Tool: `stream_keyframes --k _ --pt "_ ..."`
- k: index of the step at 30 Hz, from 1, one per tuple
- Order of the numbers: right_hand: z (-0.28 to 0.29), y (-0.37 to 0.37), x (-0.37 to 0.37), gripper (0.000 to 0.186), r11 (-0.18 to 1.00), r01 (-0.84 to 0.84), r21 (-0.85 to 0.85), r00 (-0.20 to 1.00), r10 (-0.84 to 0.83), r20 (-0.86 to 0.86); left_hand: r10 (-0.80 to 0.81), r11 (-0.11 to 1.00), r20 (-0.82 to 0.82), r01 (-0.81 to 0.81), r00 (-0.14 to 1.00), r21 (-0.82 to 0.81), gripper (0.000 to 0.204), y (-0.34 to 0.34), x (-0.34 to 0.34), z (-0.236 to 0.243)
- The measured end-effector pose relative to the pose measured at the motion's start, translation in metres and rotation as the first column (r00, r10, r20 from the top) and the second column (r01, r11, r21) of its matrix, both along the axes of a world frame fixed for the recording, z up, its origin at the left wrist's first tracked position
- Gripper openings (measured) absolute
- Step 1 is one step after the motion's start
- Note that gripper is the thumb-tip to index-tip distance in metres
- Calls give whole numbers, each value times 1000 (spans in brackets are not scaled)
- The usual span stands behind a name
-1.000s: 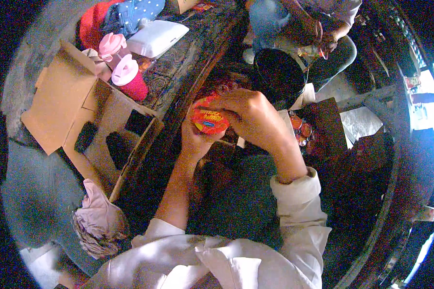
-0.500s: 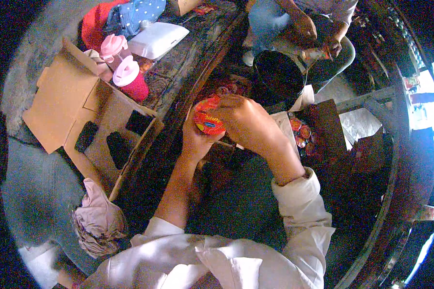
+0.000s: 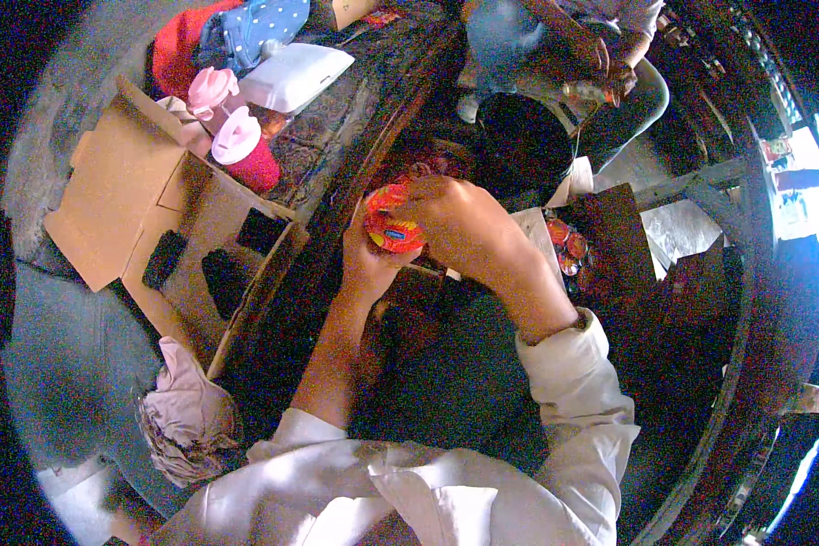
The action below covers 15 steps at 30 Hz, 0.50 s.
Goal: The person sorts small circular food containers and lids, placing them into different cardboard boxes by hand.
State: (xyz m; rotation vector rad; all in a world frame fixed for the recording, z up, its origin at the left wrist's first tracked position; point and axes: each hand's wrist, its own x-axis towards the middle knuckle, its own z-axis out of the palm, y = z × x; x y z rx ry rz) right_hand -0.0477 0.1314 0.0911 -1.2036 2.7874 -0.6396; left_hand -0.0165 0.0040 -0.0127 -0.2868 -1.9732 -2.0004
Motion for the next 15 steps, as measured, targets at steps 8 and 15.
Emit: stream_keyframes --k 8,15 --pt "-3 34 -3 27 1000 -6 0 999 6 -35 4 997 67 -9 998 76 64 1 -1 -6" --pt "10 45 1 25 998 41 -46 994 -45 -96 27 997 27 -29 999 67 74 0 -2 -14"
